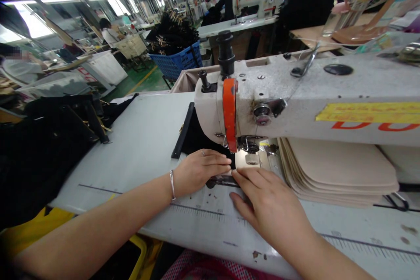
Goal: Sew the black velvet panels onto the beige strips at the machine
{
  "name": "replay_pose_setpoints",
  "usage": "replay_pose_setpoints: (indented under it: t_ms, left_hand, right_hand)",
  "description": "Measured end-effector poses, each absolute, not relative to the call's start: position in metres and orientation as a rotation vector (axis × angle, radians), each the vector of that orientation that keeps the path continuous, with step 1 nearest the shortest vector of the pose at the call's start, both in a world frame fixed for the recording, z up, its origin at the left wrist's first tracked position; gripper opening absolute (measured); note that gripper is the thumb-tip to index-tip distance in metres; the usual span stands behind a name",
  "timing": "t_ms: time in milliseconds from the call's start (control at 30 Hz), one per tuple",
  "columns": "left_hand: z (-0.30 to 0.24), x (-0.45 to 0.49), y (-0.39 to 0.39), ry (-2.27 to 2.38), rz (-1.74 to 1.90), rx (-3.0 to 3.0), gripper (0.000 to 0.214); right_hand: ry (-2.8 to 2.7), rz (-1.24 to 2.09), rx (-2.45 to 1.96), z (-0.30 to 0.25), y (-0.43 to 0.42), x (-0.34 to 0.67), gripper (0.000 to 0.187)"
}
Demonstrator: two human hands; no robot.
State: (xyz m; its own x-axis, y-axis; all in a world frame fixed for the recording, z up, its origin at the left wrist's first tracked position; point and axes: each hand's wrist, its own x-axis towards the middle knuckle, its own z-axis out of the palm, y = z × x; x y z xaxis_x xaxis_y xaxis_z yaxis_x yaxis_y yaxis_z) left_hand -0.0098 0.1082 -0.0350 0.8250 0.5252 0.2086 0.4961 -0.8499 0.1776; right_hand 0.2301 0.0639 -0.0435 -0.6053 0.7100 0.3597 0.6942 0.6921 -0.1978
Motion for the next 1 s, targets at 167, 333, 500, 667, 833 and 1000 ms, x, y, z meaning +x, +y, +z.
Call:
replay_pose_setpoints:
  t_ms: [167, 333, 500, 667, 833, 1000]
  left_hand:
    - [-0.042, -0.009, 0.13, 0.86, 0.396, 2.896, 0.027]
    - [-0.042, -0.007, 0.145, 0.941, 0.438, 2.886, 0.025]
    - [-0.041, -0.004, 0.148, 1.038, 0.5, 2.849, 0.025]
    - [-0.043, -0.004, 0.15, 1.068, 0.494, 2.808, 0.028]
    - [-0.042, -0.004, 0.149, 1.059, 0.509, 2.808, 0.028]
    - [-0.043, -0.004, 0.144, 1.03, 0.52, 2.786, 0.029]
  right_hand:
    - [-2.509, -0.008, -1.143, -0.045, 0.077, 0.227, 0.04]
    - [-2.525, -0.091, -1.24, -0.045, 0.084, 0.222, 0.045]
    - [-2.523, -0.076, -1.277, -0.048, 0.087, 0.222, 0.047]
    - [-2.518, -0.05, -1.295, -0.051, 0.088, 0.22, 0.049]
    - [-2.508, -0.077, -1.29, -0.051, 0.085, 0.22, 0.048]
    - [-2.488, -0.074, -1.202, -0.054, 0.084, 0.219, 0.042]
